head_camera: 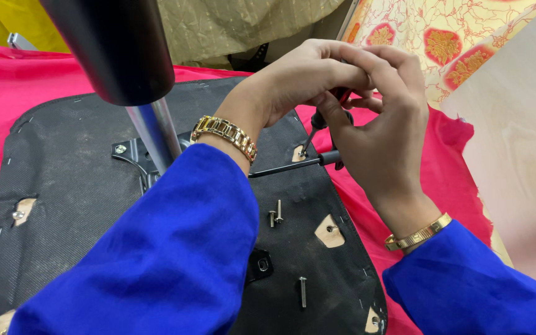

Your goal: The person attaches a metal mechanism plate to the underside of an office chair seat, inserting screws by hand and tightening them with a screwdriver. They hold the seat steady on a red cloth while driving each screw, working around the plate.

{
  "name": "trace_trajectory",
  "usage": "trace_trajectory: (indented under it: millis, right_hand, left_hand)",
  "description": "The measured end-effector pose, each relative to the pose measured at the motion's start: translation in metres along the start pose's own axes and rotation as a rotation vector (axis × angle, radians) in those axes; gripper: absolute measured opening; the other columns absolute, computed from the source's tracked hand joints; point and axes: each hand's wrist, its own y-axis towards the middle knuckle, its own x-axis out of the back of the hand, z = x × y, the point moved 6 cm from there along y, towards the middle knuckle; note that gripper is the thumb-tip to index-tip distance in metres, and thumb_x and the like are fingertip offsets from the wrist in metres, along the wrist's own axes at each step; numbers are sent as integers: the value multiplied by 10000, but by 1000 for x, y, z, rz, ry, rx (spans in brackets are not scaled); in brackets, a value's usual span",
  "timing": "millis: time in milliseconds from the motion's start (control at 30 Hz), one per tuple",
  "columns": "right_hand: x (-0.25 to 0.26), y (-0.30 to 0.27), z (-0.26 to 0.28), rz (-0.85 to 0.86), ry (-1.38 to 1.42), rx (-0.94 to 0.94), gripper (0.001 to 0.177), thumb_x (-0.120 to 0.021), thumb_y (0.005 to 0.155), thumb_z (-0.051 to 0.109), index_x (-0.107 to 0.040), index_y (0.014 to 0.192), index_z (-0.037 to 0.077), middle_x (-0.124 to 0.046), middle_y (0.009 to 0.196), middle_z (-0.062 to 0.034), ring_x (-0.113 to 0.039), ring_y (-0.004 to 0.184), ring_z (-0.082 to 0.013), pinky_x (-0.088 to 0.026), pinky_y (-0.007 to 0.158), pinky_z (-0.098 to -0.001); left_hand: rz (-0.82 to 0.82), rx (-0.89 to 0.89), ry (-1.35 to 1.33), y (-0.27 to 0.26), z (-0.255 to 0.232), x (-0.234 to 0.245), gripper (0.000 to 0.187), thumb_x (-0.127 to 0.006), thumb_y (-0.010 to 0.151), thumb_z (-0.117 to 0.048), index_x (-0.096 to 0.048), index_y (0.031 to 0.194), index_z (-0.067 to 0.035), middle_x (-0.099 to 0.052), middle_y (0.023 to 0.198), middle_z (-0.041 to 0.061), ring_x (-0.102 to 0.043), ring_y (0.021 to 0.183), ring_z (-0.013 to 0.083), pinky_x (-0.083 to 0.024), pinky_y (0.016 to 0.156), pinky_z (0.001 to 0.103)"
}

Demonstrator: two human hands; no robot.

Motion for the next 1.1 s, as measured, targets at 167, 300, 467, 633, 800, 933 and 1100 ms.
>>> trace_trajectory:
  millis: [167, 300, 467, 633, 800, 933, 1100]
  right_hand:
    - [-2, 4, -10, 1, -118, -102, 350, -862, 950, -6, -732, 1264, 80, -603, 1185, -93, -681, 1037, -170, -646, 787, -259]
    - [-2, 2, -9, 2, -51, -75, 314, -675, 1013, -85, -675, 1290, 62, -617, 1208, -78, -686, 1082, -159, -637, 815, -260]
    - [1, -7, -7, -32, -58, 1, 332, -666, 1021, -99, -612, 1328, 15, -599, 1340, -109, -658, 1183, -187, -652, 869, -274]
    - [3, 2, -14, -29, -80, -33, 296, -780, 991, 15, -671, 1264, 49, -562, 1221, -134, -667, 1077, -180, -647, 806, -288]
    - [4, 6, -12, 8, -72, 3, 268, -653, 1031, -74, -665, 1280, 26, -643, 1246, -88, -674, 1139, -190, -630, 822, -275]
    - [-1, 4, -17, -18, 98, -142, 246, -611, 1041, -37, -659, 1262, 61, -663, 1215, -40, -686, 1114, -132, -623, 807, -239]
    - [-2, 10, -7, -21, -19, 39, 276, -783, 966, -55, -668, 1208, 11, -566, 1212, -174, -646, 1081, -185, -642, 802, -258]
  left_hand:
    - [0, -26, 107, 2, 1, -1, 242, -780, 842, -260, -732, 1008, -90, -728, 911, 19, -644, 788, 101, -484, 653, 282]
    - [-17, -29, 34, 3, 2, 0, 285, -750, 817, -282, -752, 1054, -125, -799, 968, -9, -753, 867, 81, -574, 757, 290]
    - [-62, 0, 58, 7, 5, 3, 364, -757, 794, -314, -717, 1121, -158, -791, 992, -30, -738, 895, 87, -587, 838, 371]
    - [-12, -5, 47, 4, 3, 1, 380, -773, 810, -343, -747, 1127, -136, -781, 1011, -18, -742, 973, 132, -547, 883, 417]
    - [-124, 7, 79, 3, 2, 9, 376, -764, 775, -353, -753, 1094, -154, -772, 956, -30, -740, 946, 117, -581, 880, 423]
    - [-145, -23, 76, 1, 3, 13, 369, -775, 777, -354, -770, 1077, -140, -783, 941, -21, -741, 901, 125, -620, 870, 405]
    - [-187, 9, 53, 2, 5, 19, 384, -820, 738, -348, -773, 1063, -149, -778, 883, -13, -748, 821, 109, -607, 820, 358]
